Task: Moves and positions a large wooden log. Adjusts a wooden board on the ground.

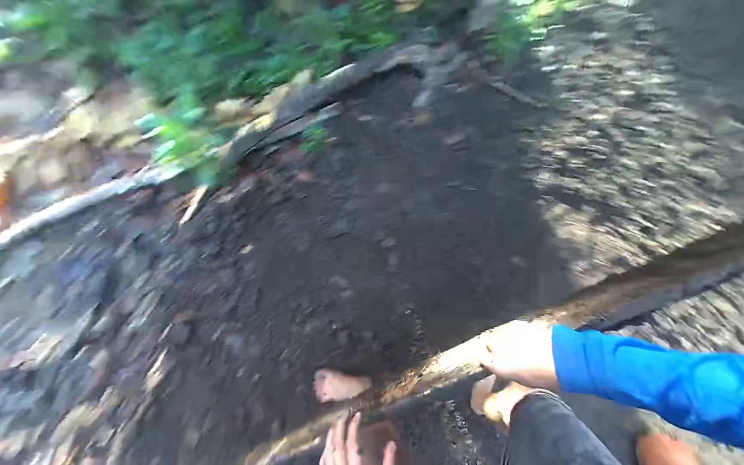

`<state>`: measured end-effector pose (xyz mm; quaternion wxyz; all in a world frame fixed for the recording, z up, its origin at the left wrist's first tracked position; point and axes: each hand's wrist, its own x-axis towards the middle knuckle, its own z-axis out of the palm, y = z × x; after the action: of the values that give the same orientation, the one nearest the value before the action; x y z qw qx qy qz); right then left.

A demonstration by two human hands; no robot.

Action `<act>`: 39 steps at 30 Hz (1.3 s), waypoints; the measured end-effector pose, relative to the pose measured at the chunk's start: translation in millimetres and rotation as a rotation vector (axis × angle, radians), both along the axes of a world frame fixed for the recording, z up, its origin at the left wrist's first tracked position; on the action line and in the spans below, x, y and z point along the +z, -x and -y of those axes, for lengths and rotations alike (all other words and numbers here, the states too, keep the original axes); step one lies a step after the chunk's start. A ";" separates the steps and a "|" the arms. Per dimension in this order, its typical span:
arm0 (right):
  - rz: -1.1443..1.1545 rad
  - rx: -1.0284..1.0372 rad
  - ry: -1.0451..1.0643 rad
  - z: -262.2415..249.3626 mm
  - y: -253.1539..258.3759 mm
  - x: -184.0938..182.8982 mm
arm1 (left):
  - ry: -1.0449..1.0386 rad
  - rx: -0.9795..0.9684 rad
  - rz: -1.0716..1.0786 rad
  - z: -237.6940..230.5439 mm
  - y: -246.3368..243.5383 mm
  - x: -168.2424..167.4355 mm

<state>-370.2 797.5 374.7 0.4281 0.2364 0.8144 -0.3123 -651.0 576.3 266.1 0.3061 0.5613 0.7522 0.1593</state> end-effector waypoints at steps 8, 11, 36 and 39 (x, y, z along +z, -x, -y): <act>0.146 -0.471 -0.138 66.2 -305.9 85.1 | 0.200 -0.842 0.139 -141.6 -271.9 -11.7; 0.169 -0.659 -0.084 104.3 -401.5 67.1 | 0.172 -0.946 0.112 -160.3 -368.4 -34.1; 0.189 -1.662 -0.077 252.4 -656.1 -107.5 | 0.008 -1.756 -0.153 -290.7 -750.0 -109.5; 0.202 -1.680 -0.001 189.9 -702.4 -129.9 | 0.175 -1.791 -0.264 -350.5 -798.5 -127.1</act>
<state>332.2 607.6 244.7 0.1244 0.7901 0.3260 -0.5039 147.5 926.8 139.0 0.2681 0.9244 0.0731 -0.2613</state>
